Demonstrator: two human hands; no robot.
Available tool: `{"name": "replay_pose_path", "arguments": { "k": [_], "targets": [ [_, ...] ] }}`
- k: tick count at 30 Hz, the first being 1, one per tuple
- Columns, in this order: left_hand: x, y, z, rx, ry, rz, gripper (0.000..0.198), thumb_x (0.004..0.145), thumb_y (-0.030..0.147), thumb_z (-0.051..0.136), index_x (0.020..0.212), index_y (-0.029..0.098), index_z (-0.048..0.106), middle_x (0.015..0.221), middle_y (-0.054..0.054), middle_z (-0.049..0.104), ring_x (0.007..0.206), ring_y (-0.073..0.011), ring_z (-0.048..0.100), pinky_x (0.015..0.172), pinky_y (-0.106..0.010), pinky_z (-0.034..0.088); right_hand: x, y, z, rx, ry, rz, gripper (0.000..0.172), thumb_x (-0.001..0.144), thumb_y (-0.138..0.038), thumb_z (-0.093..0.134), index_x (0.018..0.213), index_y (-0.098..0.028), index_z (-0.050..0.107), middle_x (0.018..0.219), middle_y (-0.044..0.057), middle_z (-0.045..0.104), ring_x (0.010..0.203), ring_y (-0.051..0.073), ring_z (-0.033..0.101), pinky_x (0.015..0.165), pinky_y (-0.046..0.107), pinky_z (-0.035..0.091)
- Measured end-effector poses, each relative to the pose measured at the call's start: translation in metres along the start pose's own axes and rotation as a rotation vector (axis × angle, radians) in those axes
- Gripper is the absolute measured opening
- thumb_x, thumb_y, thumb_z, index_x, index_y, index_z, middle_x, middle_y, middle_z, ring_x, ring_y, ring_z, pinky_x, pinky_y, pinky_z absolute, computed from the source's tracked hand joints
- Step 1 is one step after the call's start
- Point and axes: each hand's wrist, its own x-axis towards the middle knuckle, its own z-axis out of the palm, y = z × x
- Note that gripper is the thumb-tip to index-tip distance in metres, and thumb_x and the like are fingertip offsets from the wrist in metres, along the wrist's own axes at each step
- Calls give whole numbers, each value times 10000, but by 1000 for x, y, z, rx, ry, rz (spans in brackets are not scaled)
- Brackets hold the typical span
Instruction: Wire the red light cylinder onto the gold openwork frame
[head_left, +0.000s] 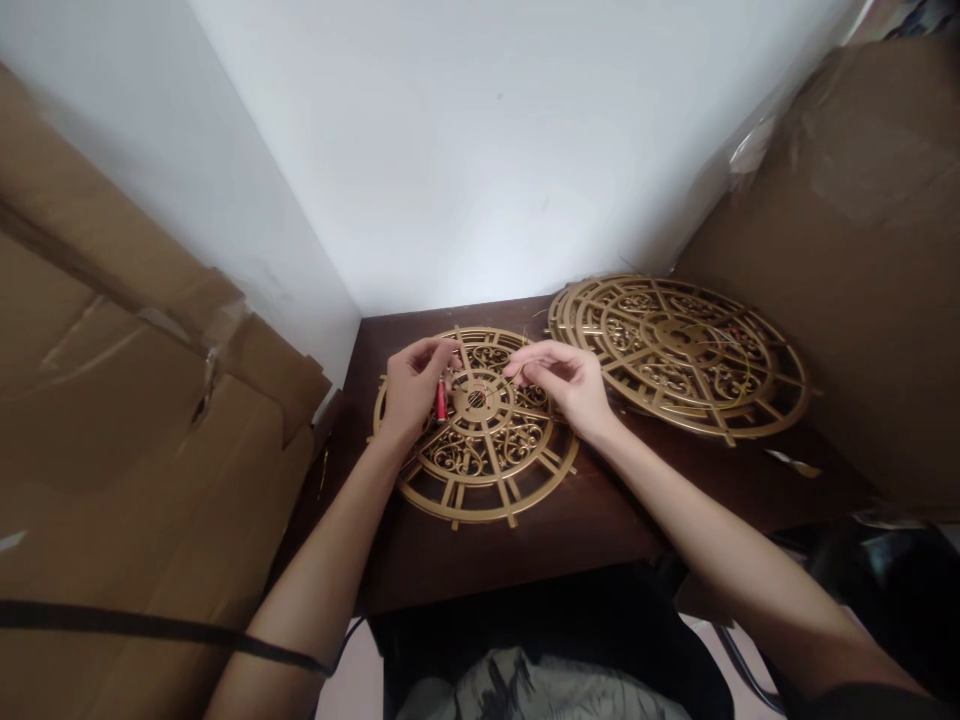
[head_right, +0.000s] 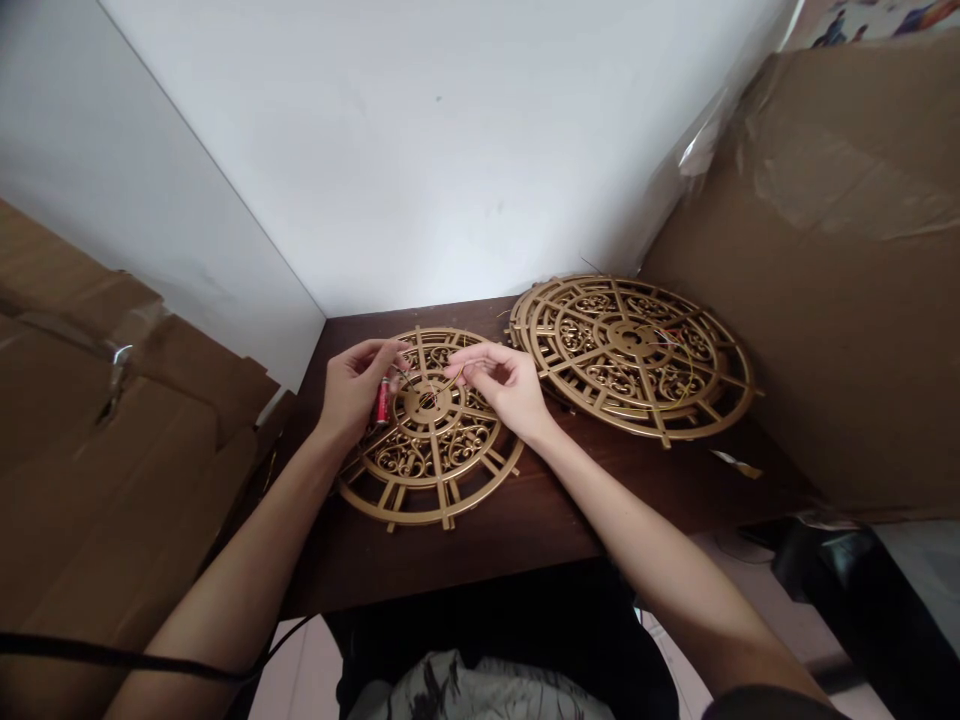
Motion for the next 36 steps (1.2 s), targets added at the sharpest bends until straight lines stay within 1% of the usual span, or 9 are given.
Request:
{"name": "replay_pose_path", "arguments": {
  "k": [7,14,17,20,23,25,28,31,36],
  "targets": [
    [7,15,-16,-461,67,-190,183,837,332,549,905,174,614,658,11,580,422,-23,414,348,-156,254,2,1,1,-4,70,63,95,756,-197,645,817,-159,707,760,45,708,645,118,624,678,303,525],
    [0,36,-22,-585,-180,-267,211,872,323,486,1010,249,628,653,10,585,376,-24,265,321,-180,166,4,5,1,-34,103,113,115,757,-235,654,826,-146,676,782,45,704,618,94,611,635,264,519],
    [-10,38,-21,-540,-385,-290,241,835,399,523,939,223,652,540,4,564,334,-33,252,317,-187,144,4,7,1,-10,94,109,142,753,-257,666,826,-140,634,769,44,699,610,90,608,611,247,507],
    [-18,36,-20,-485,-740,-296,267,789,437,583,835,187,663,410,-9,518,320,-69,357,338,-200,222,5,10,2,63,104,84,237,738,-278,684,886,-160,540,725,19,692,565,84,597,565,230,483],
    [-22,34,-17,-415,-1042,-399,297,809,426,569,872,156,675,477,-54,581,341,-86,422,337,-210,245,5,12,3,108,119,85,364,719,-292,703,946,-194,436,717,-3,691,535,81,591,536,220,461],
    [-23,33,-12,-380,-1117,-462,305,828,402,553,948,149,673,558,-64,606,356,-76,420,327,-206,240,5,13,3,112,128,106,421,706,-309,713,963,-209,394,724,-12,693,530,80,591,532,220,456],
    [-22,28,-4,-385,-1052,-471,316,859,364,516,1038,142,654,579,-35,560,354,-45,367,322,-190,200,5,12,4,134,142,146,477,686,-329,724,987,-221,371,728,-16,699,523,82,590,535,231,457],
    [-18,20,3,-496,-875,-446,298,885,316,482,1061,135,641,583,-7,499,371,-22,321,339,-165,189,7,12,3,176,145,196,476,661,-314,741,993,-203,418,736,3,706,527,90,597,530,235,449],
    [-11,9,8,-663,-602,-495,263,867,290,524,1016,109,644,574,14,456,399,-11,292,341,-124,206,8,11,1,194,107,277,308,634,-308,752,844,-146,595,758,39,705,573,108,626,506,222,433]
  ]
}}
